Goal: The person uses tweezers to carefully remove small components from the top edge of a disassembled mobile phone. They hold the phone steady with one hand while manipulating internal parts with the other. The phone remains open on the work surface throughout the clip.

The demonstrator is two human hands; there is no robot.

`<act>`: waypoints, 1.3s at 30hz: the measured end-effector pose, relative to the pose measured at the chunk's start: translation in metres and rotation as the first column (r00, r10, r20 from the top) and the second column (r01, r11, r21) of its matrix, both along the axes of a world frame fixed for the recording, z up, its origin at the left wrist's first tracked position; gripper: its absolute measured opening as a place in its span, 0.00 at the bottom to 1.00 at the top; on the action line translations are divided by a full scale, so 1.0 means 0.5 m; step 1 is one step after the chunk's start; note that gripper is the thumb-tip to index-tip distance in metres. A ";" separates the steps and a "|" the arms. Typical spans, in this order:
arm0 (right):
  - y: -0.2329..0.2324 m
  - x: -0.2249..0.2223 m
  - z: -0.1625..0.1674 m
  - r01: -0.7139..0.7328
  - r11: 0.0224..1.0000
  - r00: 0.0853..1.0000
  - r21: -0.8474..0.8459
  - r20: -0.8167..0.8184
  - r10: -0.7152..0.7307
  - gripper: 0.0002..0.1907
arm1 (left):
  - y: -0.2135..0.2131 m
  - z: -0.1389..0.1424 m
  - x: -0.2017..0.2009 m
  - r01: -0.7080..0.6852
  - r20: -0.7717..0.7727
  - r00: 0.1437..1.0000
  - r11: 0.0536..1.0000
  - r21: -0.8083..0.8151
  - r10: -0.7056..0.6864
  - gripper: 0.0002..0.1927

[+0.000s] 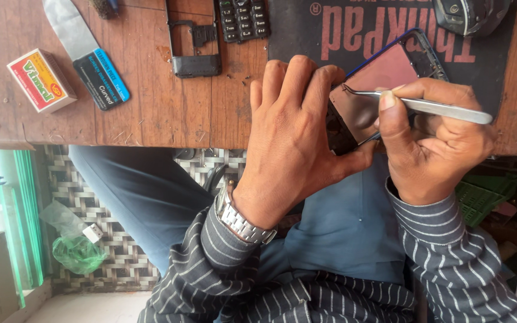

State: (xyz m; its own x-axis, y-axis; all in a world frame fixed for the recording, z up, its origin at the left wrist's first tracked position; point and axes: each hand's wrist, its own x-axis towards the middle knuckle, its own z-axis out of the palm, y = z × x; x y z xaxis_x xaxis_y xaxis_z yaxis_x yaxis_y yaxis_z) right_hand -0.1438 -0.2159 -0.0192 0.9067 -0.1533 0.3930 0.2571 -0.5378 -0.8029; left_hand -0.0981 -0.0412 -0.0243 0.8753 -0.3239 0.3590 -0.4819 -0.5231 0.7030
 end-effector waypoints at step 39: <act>-0.002 -0.005 -0.010 0.016 0.996 0.997 -0.092 0.072 -0.009 0.08 | 0.000 0.000 -0.004 -0.002 0.032 0.999 1.000 -0.015 0.003 0.41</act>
